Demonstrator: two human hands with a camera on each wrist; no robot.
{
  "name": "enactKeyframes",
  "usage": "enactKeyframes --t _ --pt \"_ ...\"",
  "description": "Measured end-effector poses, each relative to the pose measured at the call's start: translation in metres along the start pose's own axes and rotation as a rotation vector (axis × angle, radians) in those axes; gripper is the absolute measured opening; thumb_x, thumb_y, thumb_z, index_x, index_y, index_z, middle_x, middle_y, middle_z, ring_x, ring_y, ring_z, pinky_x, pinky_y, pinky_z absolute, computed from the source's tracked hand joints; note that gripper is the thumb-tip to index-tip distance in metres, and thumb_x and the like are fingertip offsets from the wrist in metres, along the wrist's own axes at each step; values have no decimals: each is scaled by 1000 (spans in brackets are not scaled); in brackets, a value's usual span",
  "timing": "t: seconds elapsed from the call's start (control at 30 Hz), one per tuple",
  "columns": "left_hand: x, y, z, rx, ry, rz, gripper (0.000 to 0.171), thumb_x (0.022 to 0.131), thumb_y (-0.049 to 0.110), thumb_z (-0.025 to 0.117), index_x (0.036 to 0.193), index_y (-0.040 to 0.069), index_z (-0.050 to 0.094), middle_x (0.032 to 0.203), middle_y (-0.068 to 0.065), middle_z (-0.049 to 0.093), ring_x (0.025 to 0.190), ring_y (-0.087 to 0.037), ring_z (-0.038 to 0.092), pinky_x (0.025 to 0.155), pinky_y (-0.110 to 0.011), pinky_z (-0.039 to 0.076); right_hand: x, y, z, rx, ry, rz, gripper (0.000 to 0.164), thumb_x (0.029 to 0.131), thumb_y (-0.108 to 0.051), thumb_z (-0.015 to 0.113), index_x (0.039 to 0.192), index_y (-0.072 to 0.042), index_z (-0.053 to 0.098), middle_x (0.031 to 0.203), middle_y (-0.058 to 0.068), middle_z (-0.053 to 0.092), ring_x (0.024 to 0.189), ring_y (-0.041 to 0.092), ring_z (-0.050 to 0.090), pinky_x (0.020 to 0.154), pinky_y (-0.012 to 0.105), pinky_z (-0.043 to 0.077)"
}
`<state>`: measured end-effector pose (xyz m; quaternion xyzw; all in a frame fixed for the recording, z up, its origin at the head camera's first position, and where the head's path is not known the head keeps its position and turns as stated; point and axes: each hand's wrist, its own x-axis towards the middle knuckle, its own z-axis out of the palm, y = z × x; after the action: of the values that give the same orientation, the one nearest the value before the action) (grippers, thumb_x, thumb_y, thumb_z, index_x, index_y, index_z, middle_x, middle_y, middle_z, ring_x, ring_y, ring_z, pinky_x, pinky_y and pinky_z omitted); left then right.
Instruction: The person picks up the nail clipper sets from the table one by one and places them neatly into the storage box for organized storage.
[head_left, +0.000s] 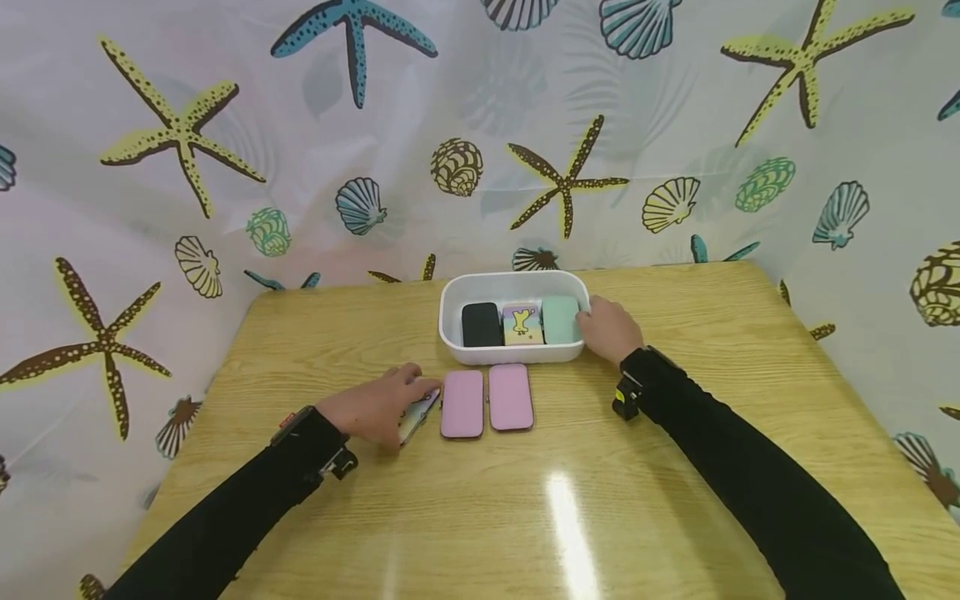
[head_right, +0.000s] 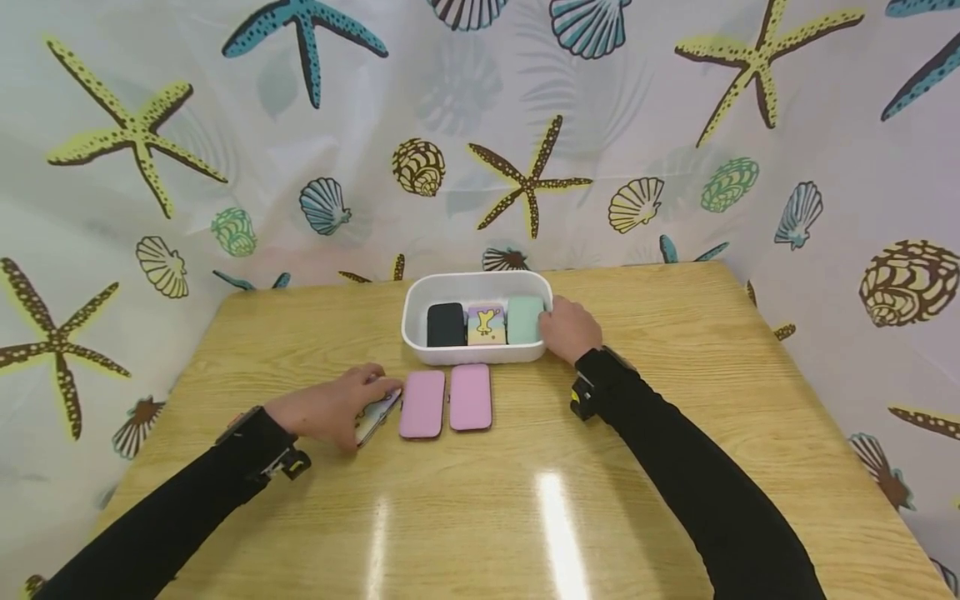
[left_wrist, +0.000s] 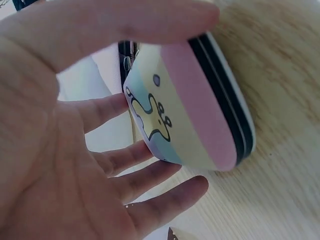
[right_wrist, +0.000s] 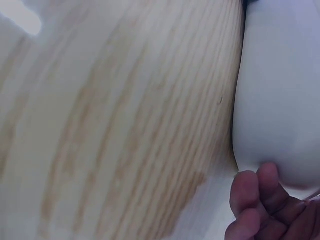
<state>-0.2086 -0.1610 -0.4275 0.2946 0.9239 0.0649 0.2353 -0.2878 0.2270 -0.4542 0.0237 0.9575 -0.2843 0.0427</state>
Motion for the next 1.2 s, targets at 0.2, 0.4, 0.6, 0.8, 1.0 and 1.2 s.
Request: enactKeyframes --t 0.2,0.4,0.6,0.8,1.0,1.2 --pt "0 2 -4 -11 10 -35 101 71 31 86 157 30 34 149 -5 35 118 -19 46 92 -36 48 0 0 -1 0 7 -5 38 103 -25 37 122 2 56 85 12 54 71 26 54 61 35 41" --pt "-3 15 -18 21 66 15 97 73 42 81 157 25 37 143 -7 43 112 -19 51 90 -35 49 0 1 -3 -7 6 -9 40 102 -25 37 124 3 56 84 12 54 70 25 53 59 34 40" --pt "2 34 -36 17 131 69 99 71 49 79 157 25 36 131 -6 47 103 -18 50 81 -33 47 0 1 -2 -6 11 -10 39 102 -26 37 121 2 57 84 12 54 70 25 53 60 34 40" --pt "13 52 -60 16 210 82 98 72 57 77 155 22 39 126 -6 49 97 -18 51 77 -31 46 -1 -2 -1 -5 9 -6 39 102 -26 38 121 3 56 85 13 55 71 26 54 61 35 41" --pt "38 69 -81 30 259 128 105 69 65 77 156 22 37 123 -4 47 93 -18 52 72 -30 44 1 3 -1 -1 17 -11 39 102 -26 38 119 2 58 85 13 55 73 26 54 63 35 41" --pt "68 80 -91 78 273 143 107 69 70 75 157 21 37 120 -3 47 94 -18 51 73 -31 45 2 4 2 12 29 -22 41 102 -26 38 124 1 59 84 12 57 73 26 55 64 36 42"
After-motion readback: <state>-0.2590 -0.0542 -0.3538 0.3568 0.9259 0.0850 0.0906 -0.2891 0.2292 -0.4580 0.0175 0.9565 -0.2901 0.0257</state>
